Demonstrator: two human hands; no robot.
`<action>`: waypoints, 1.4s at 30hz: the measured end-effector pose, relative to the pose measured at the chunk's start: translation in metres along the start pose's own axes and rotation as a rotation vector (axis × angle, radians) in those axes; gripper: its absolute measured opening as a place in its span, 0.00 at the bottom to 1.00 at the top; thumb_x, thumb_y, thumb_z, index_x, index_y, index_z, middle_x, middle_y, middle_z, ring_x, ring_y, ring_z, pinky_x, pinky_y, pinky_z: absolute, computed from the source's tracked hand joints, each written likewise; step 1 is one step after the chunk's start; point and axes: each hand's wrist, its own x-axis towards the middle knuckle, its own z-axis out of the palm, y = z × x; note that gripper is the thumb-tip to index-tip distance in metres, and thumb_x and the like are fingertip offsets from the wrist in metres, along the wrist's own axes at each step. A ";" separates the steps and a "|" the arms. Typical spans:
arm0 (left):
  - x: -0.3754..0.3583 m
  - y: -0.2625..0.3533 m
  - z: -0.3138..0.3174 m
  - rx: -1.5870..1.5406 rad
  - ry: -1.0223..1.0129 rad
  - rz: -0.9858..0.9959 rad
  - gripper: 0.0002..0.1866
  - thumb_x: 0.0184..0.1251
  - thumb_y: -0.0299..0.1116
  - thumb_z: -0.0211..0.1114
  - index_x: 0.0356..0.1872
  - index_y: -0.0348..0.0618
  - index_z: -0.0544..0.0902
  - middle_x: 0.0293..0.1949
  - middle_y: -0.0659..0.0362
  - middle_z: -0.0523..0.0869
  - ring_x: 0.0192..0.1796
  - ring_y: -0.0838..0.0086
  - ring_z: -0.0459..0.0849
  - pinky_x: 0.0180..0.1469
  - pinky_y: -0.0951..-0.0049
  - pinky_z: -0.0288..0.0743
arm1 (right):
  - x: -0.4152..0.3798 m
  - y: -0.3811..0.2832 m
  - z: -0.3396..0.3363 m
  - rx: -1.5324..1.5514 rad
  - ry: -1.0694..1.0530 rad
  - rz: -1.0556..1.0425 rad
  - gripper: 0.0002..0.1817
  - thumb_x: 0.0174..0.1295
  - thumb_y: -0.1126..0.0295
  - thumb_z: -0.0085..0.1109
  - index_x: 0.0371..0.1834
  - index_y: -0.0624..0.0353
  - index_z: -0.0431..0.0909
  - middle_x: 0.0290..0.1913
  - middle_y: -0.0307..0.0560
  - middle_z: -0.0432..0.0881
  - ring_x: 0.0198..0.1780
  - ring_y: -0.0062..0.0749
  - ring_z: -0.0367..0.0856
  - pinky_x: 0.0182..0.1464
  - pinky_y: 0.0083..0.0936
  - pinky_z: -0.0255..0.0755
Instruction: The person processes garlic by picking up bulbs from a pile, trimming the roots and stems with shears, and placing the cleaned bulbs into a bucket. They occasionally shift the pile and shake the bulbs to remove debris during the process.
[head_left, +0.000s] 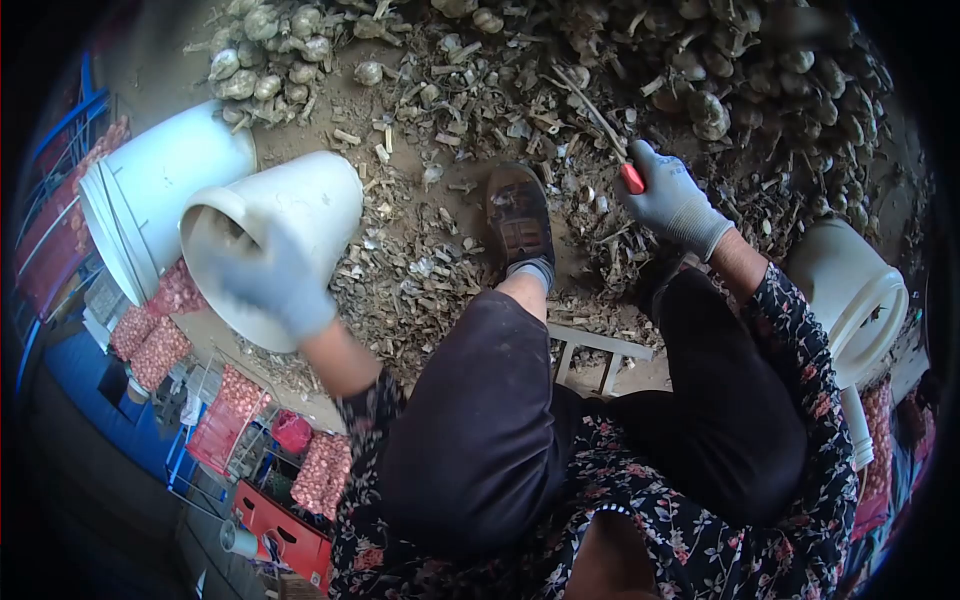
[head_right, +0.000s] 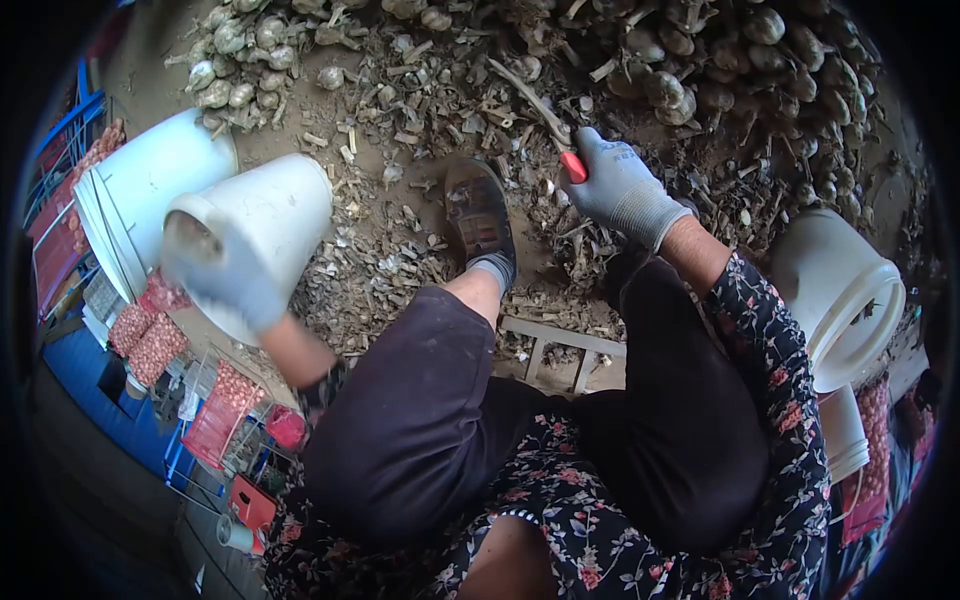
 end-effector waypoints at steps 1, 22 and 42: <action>-0.004 -0.024 0.026 -0.346 -0.301 -0.136 0.21 0.61 0.31 0.60 0.55 0.32 0.73 0.54 0.46 0.76 0.54 0.61 0.77 0.58 0.64 0.70 | 0.002 -0.004 -0.001 -0.017 -0.043 -0.002 0.16 0.59 0.63 0.55 0.38 0.67 0.65 0.31 0.70 0.79 0.41 0.65 0.79 0.43 0.50 0.71; 0.033 -0.012 0.215 -1.023 -0.801 -0.753 0.07 0.54 0.21 0.58 0.34 0.41 0.78 0.33 0.58 0.80 0.30 0.77 0.80 0.29 0.77 0.79 | -0.004 -0.003 -0.003 -0.032 -0.108 -0.004 0.19 0.57 0.61 0.56 0.39 0.66 0.64 0.31 0.70 0.78 0.41 0.66 0.78 0.43 0.51 0.70; 0.096 -0.030 0.018 -0.828 0.213 -0.175 0.17 0.68 0.43 0.63 0.48 0.41 0.77 0.37 0.57 0.81 0.38 0.74 0.79 0.43 0.75 0.75 | -0.027 0.036 0.028 0.123 -0.049 0.028 0.22 0.53 0.60 0.62 0.39 0.66 0.65 0.34 0.72 0.77 0.43 0.72 0.74 0.42 0.52 0.67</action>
